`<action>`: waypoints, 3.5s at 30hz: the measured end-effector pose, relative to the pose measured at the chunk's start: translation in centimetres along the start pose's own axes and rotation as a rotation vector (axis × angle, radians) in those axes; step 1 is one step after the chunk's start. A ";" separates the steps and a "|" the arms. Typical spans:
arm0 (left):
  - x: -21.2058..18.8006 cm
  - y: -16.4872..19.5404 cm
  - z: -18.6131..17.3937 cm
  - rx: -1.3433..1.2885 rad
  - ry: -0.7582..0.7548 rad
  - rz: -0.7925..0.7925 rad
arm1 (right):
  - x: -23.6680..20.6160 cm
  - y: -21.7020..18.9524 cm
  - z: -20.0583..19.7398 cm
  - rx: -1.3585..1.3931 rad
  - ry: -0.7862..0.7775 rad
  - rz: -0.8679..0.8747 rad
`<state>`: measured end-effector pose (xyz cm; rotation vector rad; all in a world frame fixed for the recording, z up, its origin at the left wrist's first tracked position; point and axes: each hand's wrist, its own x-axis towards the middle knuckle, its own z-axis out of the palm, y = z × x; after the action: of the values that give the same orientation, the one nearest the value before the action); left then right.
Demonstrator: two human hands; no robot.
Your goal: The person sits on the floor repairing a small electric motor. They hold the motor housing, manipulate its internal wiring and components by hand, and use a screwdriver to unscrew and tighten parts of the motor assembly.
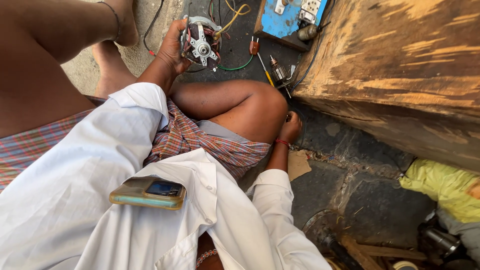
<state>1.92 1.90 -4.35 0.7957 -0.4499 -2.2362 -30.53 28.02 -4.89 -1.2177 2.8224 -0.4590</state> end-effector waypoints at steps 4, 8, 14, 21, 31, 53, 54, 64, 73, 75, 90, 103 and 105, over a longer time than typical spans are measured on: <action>0.0 -0.1 0.1 0.055 0.087 -0.002 | -0.6 0.3 -0.1 0.019 -0.005 0.019; 0.0 -0.2 0.1 0.059 0.074 -0.001 | -1.0 0.5 0.1 -0.004 0.027 0.010; -0.2 -0.1 0.2 0.090 0.062 0.000 | -1.1 0.8 0.8 -0.028 0.054 0.010; -0.3 -0.1 0.5 0.091 0.040 0.001 | -0.6 0.7 1.3 -0.127 0.024 0.055; -0.1 0.1 0.4 0.074 -0.039 -0.016 | -1.0 -0.8 0.1 -0.071 0.034 0.160; 1.5 1.5 0.9 0.173 0.212 0.088 | 2.0 -13.2 -5.8 1.404 -0.099 0.310; 1.6 1.9 1.1 0.183 0.236 0.122 | 1.9 -15.3 -5.2 1.476 -0.253 0.345; 0.0 4.9 8.0 1.428 0.488 0.777 | 4.2 -22.7 1.5 1.815 -0.787 0.760; -2.9 3.7 15.2 1.826 0.193 1.149 | 5.2 -24.1 -0.6 1.816 -0.802 0.902; -3.2 3.8 15.5 1.829 0.198 1.090 | 5.1 -24.0 -0.7 1.866 -0.819 0.865; -4.4 4.2 16.2 1.864 0.163 1.201 | 4.2 -23.4 0.4 2.241 -0.966 0.738; -5.2 3.5 17.2 1.876 0.085 1.216 | 4.4 -23.4 0.2 2.395 -0.959 0.673; -5.4 3.2 17.5 1.852 0.073 1.306 | 4.1 -23.1 0.4 2.489 -0.942 0.746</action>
<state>-4.96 5.03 12.66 0.8366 -2.2087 -0.1104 -16.97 10.03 1.56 0.2964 0.3088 -1.5532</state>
